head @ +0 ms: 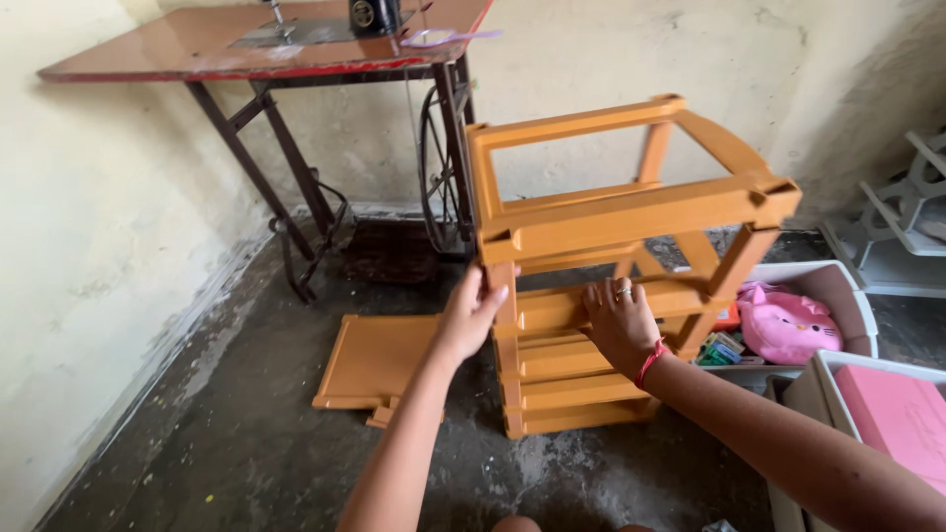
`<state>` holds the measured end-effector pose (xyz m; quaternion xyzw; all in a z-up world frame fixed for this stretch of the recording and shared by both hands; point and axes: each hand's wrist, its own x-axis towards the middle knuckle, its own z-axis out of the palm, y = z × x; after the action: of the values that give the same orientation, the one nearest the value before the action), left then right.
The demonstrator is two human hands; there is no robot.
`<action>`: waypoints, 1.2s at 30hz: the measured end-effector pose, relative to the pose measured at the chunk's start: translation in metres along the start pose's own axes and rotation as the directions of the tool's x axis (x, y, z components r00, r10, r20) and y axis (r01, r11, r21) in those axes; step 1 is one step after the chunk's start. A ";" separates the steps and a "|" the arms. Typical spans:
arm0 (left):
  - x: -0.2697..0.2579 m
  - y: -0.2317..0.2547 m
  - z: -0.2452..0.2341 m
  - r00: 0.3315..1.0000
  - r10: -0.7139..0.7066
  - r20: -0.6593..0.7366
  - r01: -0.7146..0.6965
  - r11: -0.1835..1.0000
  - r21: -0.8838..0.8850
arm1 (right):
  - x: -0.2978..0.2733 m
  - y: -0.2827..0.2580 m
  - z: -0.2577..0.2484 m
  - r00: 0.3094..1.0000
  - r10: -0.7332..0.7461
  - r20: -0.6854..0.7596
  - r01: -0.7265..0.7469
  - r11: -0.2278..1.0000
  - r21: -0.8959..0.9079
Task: The person assembles a multi-tier orange plastic rack by inserting vertical supports and wiping each component with a cloth. The person then wipes a flat tray and places it on the floor. The rack is positioned upright next to a sewing machine.
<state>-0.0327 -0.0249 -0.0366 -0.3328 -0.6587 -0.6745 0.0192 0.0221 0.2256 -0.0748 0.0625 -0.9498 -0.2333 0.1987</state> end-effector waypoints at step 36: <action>0.046 0.043 0.007 0.945 -0.327 0.016 0.311 0.879 -0.363 | -0.071 0.200 -0.107 0.679 0.572 -0.460 -0.136 0.714 0.687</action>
<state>-0.0456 -0.0056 0.0218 -0.2023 -0.5689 -0.7850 -0.1385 0.1257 0.3722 0.0807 0.0014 -0.8352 0.1629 0.5253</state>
